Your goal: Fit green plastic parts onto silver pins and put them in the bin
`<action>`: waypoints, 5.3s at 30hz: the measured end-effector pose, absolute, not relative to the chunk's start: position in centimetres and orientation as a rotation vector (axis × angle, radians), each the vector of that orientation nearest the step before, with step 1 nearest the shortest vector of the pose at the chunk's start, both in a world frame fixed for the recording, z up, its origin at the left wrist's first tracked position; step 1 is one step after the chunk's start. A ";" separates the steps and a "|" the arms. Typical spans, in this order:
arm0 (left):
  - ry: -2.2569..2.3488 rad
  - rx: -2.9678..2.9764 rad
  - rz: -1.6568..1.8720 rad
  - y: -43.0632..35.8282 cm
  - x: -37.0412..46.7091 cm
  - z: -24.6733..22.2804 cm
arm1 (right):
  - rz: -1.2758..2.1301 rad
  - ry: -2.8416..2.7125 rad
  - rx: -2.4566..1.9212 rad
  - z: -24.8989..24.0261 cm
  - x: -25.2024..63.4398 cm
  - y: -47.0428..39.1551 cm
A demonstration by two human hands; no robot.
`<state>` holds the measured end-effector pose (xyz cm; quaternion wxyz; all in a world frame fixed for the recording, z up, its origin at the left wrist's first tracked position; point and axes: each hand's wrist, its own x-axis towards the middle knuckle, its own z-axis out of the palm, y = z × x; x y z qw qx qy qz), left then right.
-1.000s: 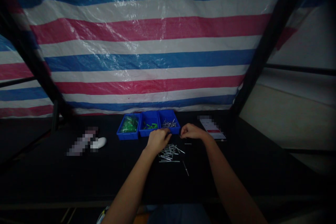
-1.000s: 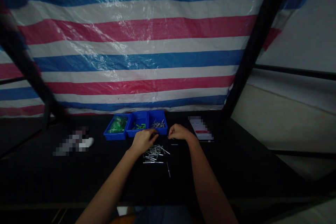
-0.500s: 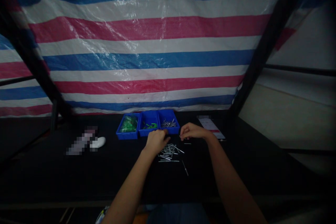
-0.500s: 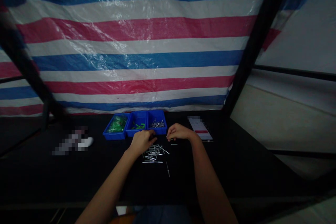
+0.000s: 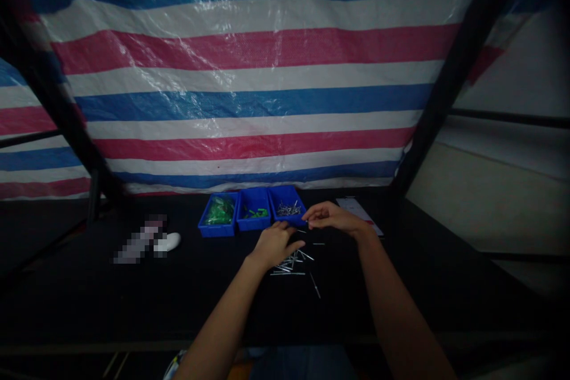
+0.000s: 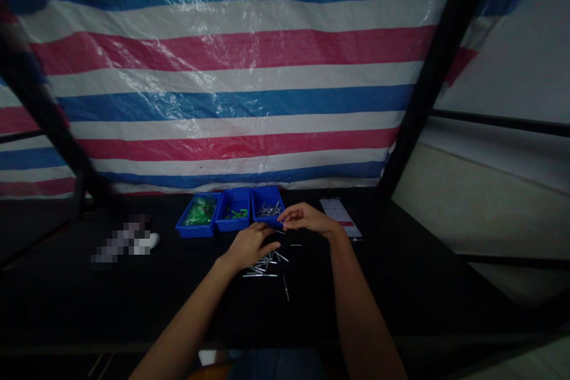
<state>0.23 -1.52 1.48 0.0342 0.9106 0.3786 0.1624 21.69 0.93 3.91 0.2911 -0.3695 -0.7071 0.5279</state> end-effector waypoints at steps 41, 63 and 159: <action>1.675 2.801 0.921 0.3 -1.3 1.5 | 1.415 -1.935 -1.051 1.5 21.8 2.6; 2.013 2.466 1.138 1.0 -3.4 2.8 | 1.593 -2.062 -0.974 0.9 20.5 2.7; 0.826 1.694 1.363 0.1 0.4 2.4 | 1.178 -1.368 -0.746 2.2 14.9 1.8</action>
